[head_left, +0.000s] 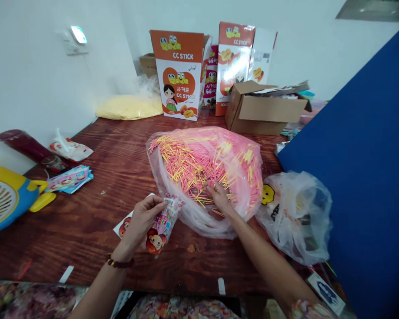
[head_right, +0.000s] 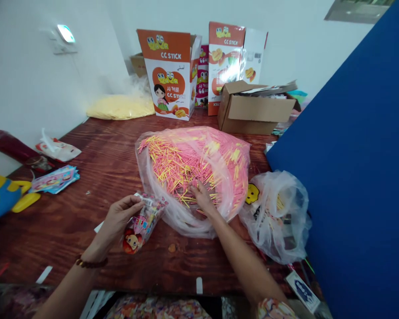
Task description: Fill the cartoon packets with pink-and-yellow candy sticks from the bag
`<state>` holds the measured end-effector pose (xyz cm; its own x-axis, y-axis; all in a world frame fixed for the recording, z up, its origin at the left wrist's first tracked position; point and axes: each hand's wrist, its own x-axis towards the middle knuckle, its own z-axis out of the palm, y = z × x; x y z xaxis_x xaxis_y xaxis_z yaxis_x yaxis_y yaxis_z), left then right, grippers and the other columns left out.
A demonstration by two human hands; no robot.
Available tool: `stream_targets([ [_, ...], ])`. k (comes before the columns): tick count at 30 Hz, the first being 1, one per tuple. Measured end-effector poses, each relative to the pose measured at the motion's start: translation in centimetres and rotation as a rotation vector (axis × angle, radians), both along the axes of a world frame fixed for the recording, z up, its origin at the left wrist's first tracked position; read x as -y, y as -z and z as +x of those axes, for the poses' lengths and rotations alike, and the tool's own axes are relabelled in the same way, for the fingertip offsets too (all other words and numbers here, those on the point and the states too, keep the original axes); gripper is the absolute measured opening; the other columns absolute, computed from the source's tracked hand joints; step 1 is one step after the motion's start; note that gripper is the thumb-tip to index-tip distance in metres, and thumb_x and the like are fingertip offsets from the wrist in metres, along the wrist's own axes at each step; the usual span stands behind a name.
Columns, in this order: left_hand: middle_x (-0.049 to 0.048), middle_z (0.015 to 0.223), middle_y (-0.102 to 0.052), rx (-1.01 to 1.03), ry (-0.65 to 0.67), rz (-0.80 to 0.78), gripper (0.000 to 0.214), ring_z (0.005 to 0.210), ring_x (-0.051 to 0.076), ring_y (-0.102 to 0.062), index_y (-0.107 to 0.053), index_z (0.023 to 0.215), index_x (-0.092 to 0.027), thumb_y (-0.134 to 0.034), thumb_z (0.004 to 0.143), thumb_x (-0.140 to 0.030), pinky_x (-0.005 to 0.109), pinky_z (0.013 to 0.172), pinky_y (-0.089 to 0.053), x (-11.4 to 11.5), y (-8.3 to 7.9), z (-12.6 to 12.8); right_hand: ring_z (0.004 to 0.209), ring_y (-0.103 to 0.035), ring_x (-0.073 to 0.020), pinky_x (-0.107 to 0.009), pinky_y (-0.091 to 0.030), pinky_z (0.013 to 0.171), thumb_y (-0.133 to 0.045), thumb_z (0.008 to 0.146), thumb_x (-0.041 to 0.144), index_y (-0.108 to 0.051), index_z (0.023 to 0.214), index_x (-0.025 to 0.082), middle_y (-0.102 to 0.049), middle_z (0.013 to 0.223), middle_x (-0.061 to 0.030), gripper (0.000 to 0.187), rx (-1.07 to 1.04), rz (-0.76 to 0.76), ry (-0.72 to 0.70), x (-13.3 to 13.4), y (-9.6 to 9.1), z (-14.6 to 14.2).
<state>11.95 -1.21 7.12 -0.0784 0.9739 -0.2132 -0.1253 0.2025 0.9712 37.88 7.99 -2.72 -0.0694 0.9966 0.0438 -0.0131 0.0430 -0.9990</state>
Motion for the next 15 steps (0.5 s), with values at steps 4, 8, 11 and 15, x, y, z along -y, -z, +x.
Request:
stream_targets([
  [4,-0.0021,0.061,-0.06,-0.06,0.085,0.008,0.029,0.054,0.01,-0.049,-0.067,0.069,-0.016,-0.081,0.067,-0.041,0.021,0.053,-0.039,-0.2,0.2,1.0,0.071,-0.061,-0.0179,-0.031,-0.049,0.07,-0.065,0.076,0.047,-0.062,0.079,0.021,-0.066,0.071,0.0004,0.026,0.005,-0.02,0.025,-0.1,-1.5,0.3],
  [8,-0.0011,0.058,-0.06,-0.154,0.161,0.051,0.028,0.052,0.01,-0.047,-0.068,0.066,-0.016,-0.078,0.069,-0.042,0.022,0.051,-0.036,-1.0,0.2,1.8,0.06,-0.06,-0.0157,-0.028,-0.047,0.058,-0.065,0.077,0.048,-0.063,0.088,0.02,-0.066,0.07,0.0001,0.029,-0.161,-0.079,-0.029,0.5,-4.0,0.0],
  [11,-0.0006,0.059,-0.06,-0.223,0.232,0.106,0.027,0.054,0.011,-0.047,-0.068,0.064,-0.016,-0.074,0.072,-0.041,0.023,0.053,-0.037,-1.8,0.1,2.5,0.06,-0.061,-0.016,-0.028,-0.046,0.057,-0.068,0.076,0.046,-0.062,0.088,0.02,-0.067,0.072,-0.0009,0.029,-0.256,-0.123,-0.126,1.6,-6.2,-0.8],
  [15,-0.0015,0.059,-0.057,-0.3,0.31,0.154,0.027,0.056,0.011,-0.045,-0.066,0.064,-0.015,-0.068,0.078,-0.039,0.023,0.054,-0.034,-2.4,-0.3,3.2,0.072,-0.064,-0.0184,-0.03,-0.048,0.067,-0.063,0.08,0.047,-0.061,0.086,0.021,-0.068,0.076,-0.0016,0.026,-0.092,-0.009,-0.148,3.1,-8.8,-1.8],
])
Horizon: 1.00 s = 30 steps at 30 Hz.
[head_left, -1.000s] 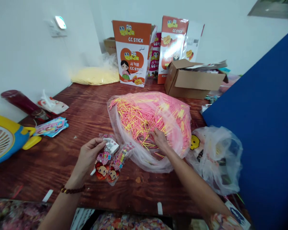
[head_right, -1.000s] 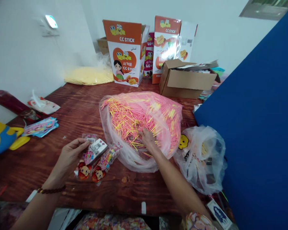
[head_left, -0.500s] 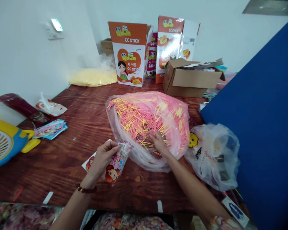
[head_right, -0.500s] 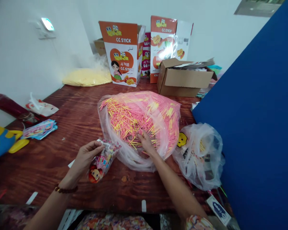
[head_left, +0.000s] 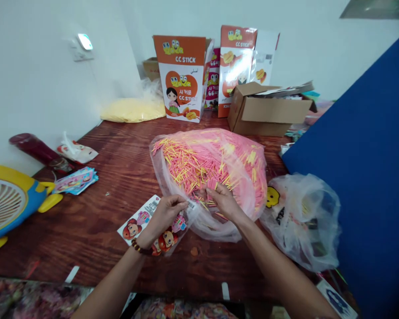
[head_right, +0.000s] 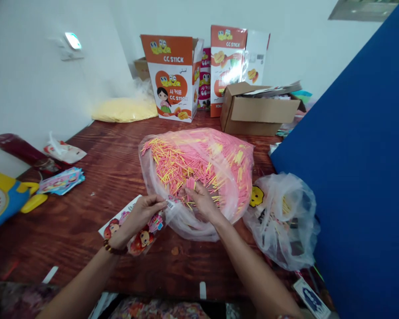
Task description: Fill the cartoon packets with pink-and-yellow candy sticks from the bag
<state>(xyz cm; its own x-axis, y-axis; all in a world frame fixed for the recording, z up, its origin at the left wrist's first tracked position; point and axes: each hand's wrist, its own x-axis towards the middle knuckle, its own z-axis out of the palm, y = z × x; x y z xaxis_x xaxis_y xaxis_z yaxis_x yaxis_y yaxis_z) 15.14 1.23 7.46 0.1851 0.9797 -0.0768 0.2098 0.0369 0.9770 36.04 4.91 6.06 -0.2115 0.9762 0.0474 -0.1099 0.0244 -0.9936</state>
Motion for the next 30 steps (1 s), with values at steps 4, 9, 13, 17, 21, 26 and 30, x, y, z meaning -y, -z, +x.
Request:
stream_targets([
  [4,-0.0022,0.061,-0.055,0.009,0.062,-0.012,0.026,0.057,0.011,-0.045,-0.063,0.067,-0.015,-0.067,0.079,-0.039,0.024,0.056,-0.034,0.0,-0.1,0.1,0.077,-0.061,-0.0186,-0.03,-0.045,0.073,-0.052,0.089,0.035,-0.06,0.083,0.022,-0.066,0.082,-0.0028,0.017,0.386,0.288,-0.088,0.9,-1.7,-0.6],
  [9,-0.0017,0.064,-0.055,-0.002,0.079,-0.004,0.025,0.059,0.012,-0.045,-0.062,0.071,-0.016,-0.065,0.08,-0.039,0.024,0.058,-0.034,0.2,0.5,-0.4,0.071,-0.054,-0.0182,-0.028,-0.039,0.067,-0.046,0.089,0.022,-0.058,0.088,0.022,-0.062,0.079,-0.0031,0.012,0.65,0.466,-0.215,1.1,-1.6,-1.3],
  [13,-0.0036,0.059,-0.046,-0.08,0.111,0.014,0.032,0.057,0.011,-0.037,-0.053,0.063,-0.017,-0.06,0.084,-0.041,0.024,0.056,-0.03,0.6,0.9,-0.6,0.072,-0.055,-0.0182,-0.028,-0.039,0.067,-0.048,0.091,0.028,-0.059,0.093,0.022,-0.064,0.079,-0.0024,0.012,0.668,0.409,-0.245,1.3,-1.2,-1.7],
  [17,-0.0035,0.06,-0.044,-0.122,0.112,0.028,0.035,0.059,0.012,-0.036,-0.05,0.063,-0.018,-0.056,0.087,-0.043,0.024,0.056,-0.029,1.5,1.6,-0.7,0.066,-0.056,-0.0157,-0.026,-0.042,0.064,-0.053,0.091,0.037,-0.058,0.081,0.022,-0.063,0.071,0.0017,0.018,0.508,0.247,-0.294,1.3,-0.1,-0.8],
  [21,-0.0031,0.061,-0.045,-0.146,0.112,0.009,0.036,0.06,0.012,-0.037,-0.049,0.064,-0.018,-0.055,0.089,-0.044,0.024,0.058,-0.029,2.7,3.0,-1.4,0.059,-0.052,-0.0147,-0.025,-0.042,0.059,-0.054,0.085,0.032,-0.057,0.075,0.021,-0.059,0.062,0.0039,0.015,0.476,0.114,-0.156,-0.5,2.7,2.4],
  [26,-0.0017,0.065,-0.052,-0.058,0.071,-0.055,0.032,0.061,0.013,-0.044,-0.055,0.071,-0.018,-0.055,0.09,-0.044,0.024,0.058,-0.034,3.3,4.1,-1.4,0.067,-0.055,-0.0175,-0.027,-0.042,0.064,-0.049,0.085,0.02,-0.056,0.076,0.021,-0.062,0.071,-0.0012,0.011,1.016,0.227,0.068,-4.0,5.6,5.4],
  [30,-0.0018,0.065,-0.055,0.047,0.033,-0.13,0.028,0.06,0.013,-0.048,-0.057,0.074,-0.018,-0.062,0.085,-0.042,0.023,0.059,-0.038,2.9,3.6,-1.1,0.082,-0.062,-0.022,-0.03,-0.044,0.075,-0.055,0.086,0.02,-0.062,0.087,0.018,-0.067,0.09,-0.0097,0.007,1.146,0.29,-0.04,-5.6,6.0,4.6],
])
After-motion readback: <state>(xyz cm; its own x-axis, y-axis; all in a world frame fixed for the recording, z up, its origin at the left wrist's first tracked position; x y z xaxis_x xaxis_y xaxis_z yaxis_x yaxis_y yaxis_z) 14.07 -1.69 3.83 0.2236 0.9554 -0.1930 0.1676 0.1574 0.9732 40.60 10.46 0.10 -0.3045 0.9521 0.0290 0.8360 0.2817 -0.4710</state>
